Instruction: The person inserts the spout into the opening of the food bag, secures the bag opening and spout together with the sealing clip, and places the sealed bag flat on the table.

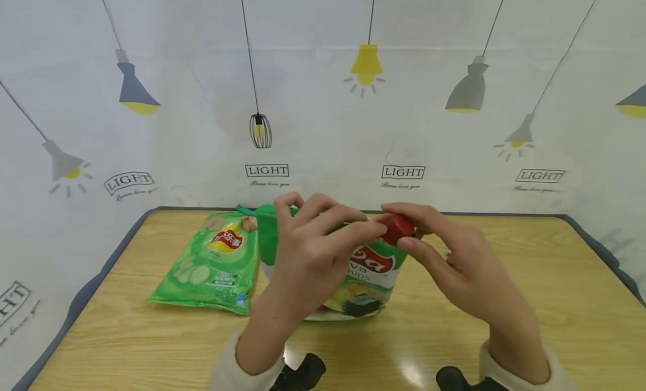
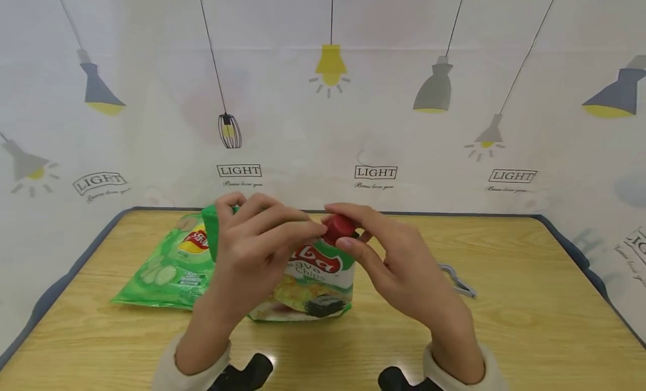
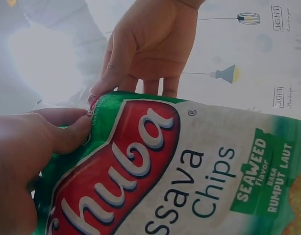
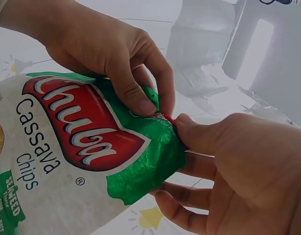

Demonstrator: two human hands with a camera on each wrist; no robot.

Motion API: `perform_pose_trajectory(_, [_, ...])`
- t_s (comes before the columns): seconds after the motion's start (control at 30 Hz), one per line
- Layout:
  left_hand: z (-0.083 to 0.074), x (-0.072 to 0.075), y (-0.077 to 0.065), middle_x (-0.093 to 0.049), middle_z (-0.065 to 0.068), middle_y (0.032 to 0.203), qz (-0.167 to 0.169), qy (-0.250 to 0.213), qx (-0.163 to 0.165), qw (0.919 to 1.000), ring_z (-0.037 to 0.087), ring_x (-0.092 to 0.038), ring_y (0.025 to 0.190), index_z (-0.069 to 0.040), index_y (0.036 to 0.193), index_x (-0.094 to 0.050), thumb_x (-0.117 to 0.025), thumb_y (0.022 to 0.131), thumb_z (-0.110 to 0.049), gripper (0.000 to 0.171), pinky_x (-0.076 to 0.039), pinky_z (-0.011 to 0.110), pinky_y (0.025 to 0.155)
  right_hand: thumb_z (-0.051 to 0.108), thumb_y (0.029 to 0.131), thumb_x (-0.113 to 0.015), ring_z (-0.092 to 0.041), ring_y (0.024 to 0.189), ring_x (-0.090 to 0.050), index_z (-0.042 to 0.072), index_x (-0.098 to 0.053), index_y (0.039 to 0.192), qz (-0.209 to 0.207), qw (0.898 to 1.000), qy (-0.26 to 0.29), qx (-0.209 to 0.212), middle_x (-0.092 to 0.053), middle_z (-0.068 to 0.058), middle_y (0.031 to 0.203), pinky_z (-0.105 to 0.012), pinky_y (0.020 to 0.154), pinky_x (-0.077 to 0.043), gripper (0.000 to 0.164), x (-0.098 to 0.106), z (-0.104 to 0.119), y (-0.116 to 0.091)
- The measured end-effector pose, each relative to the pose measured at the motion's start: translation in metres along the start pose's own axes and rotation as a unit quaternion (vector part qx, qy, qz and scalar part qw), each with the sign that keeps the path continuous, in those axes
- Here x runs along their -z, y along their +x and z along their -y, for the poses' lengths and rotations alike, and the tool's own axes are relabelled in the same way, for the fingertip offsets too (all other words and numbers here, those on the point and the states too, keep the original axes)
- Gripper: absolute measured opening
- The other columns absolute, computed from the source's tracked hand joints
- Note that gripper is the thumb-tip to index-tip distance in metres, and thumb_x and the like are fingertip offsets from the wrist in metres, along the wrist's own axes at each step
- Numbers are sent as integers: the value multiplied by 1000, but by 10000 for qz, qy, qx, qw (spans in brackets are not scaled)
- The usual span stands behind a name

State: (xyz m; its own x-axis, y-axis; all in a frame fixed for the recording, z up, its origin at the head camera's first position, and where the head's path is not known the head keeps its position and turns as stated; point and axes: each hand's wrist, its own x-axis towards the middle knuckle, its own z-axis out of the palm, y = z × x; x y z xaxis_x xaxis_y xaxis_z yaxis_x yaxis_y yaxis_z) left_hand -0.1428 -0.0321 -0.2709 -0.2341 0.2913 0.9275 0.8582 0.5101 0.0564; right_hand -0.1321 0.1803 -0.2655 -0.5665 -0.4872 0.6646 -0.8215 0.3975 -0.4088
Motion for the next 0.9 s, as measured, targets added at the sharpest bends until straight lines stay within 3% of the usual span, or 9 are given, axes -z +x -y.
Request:
perform_pose_trajectory(0.17, [2,-2,-1,-71,-7,87,-143,-139,40,9998,14,-53,77,-18,86,-77,-65,90,-5,18,-19,47,71,10,96,-58,-11,85,-62,8,-55,133,-37,10000,22,35,-66,1,110,-19,71,-46,37,-4,-2,-2])
perform_pose_trajectory(0.4, [-3,-5,-2,-71,-6,86,-207,-246,152,9994,13,-56,80,-17,86,-75,-66,88,-3,16,-18,49,71,-1,95,-54,-13,93,-63,10,-51,137,57,9997,248,-20,-64,0,116,-20,78,-48,43,-2,1,-2])
perform_pose_trajectory(0.53, [-3,-5,-3,-71,-5,85,-281,-329,177,9989,12,-56,77,-16,85,-74,-64,87,3,22,-17,49,71,-2,98,-50,-15,101,-61,9,-46,141,169,9981,539,-243,-61,-1,124,-24,81,-49,44,0,2,-3])
perform_pose_trajectory(0.63, [-3,-4,-4,-71,-4,84,-323,-355,193,9987,11,-56,74,-16,84,-74,-65,86,3,21,-16,49,71,1,100,-47,-17,107,-58,9,-44,142,-8,9959,676,-594,-56,-3,131,-25,83,-48,43,2,-2,-4])
perform_pose_trajectory(0.77, [-2,-3,-4,-72,-5,84,-327,-379,206,9985,11,-56,73,-16,84,-75,-66,86,2,21,-16,48,72,-1,97,-50,-16,101,-60,13,-49,139,-514,9945,122,-905,-59,-2,127,-21,81,-47,44,5,-12,-11])
perform_pose_trajectory(0.9, [-2,-3,-2,-71,-5,84,-291,-449,190,9984,10,-56,74,-16,84,-75,-61,86,8,28,-15,49,72,1,94,-58,-9,90,-60,17,-55,134,-568,9865,-809,-1305,-65,2,112,-17,73,-47,43,9,-37,-32])
